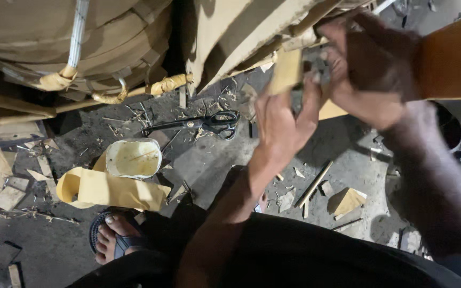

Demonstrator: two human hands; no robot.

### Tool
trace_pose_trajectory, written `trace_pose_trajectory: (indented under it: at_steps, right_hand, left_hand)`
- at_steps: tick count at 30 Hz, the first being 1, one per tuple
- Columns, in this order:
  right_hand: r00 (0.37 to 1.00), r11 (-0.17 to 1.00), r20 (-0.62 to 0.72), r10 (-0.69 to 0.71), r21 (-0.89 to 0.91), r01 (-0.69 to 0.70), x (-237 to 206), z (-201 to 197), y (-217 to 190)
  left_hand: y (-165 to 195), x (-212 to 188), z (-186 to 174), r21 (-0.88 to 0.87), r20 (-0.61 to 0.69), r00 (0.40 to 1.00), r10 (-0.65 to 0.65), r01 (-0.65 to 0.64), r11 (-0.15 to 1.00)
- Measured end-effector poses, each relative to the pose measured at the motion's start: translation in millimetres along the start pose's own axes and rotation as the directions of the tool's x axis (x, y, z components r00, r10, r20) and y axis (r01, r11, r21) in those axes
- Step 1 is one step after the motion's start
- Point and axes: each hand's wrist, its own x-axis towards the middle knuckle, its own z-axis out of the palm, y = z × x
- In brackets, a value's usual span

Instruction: The person sits on the floor of a cluttered workshop, takes thin wood veneer strips, applies glue to them from a small container, and presses the strips onto a large cardboard-and-wood form, working strip by strip and smoothing them into place by hand.

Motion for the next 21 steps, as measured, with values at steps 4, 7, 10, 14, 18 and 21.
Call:
trace_pose_trajectory:
  at_steps: [4, 7, 10, 14, 18, 21]
  right_hand:
    - [0.934, 0.994, 0.344, 0.099, -0.001, -0.105, 2.3, -11.9, 3.3]
    - [0.970, 0.957, 0.241, -0.032, -0.273, 0.099, 4.9, -18.5, -9.8]
    - [0.975, 0.925, 0.217, -0.049, -0.358, 0.126, 11.7, -22.8, -20.4]
    - [0.981, 0.964, 0.184, -0.055, -0.245, 0.100, 16.7, -26.1, -19.3]
    - [0.994, 0.985, 0.071, -0.084, -0.144, 0.094, 8.8, -30.4, -15.9]
    - [0.993, 0.990, -0.021, -0.112, -0.090, 0.110, 5.3, -28.6, -15.0]
  left_hand:
    - [-10.6, -23.1, 8.3, -0.515, -0.046, 0.988, -0.150, 0.106, 0.851]
    - [-32.8, -17.3, 16.4, -0.860, 0.123, 0.962, -0.245, 0.226, 0.458]
    - [-39.3, -6.3, 23.8, -0.931, 0.139, 0.950, -0.279, 0.221, 0.290]
    - [-22.0, 3.2, 12.0, -0.219, -0.156, 0.976, -0.150, 0.114, 0.969]
    - [-1.8, 14.7, -11.3, -0.215, 0.108, 0.888, -0.448, 0.461, 0.861]
    - [5.9, 25.4, -25.5, -0.688, 0.511, 0.674, -0.534, 0.693, 0.217]
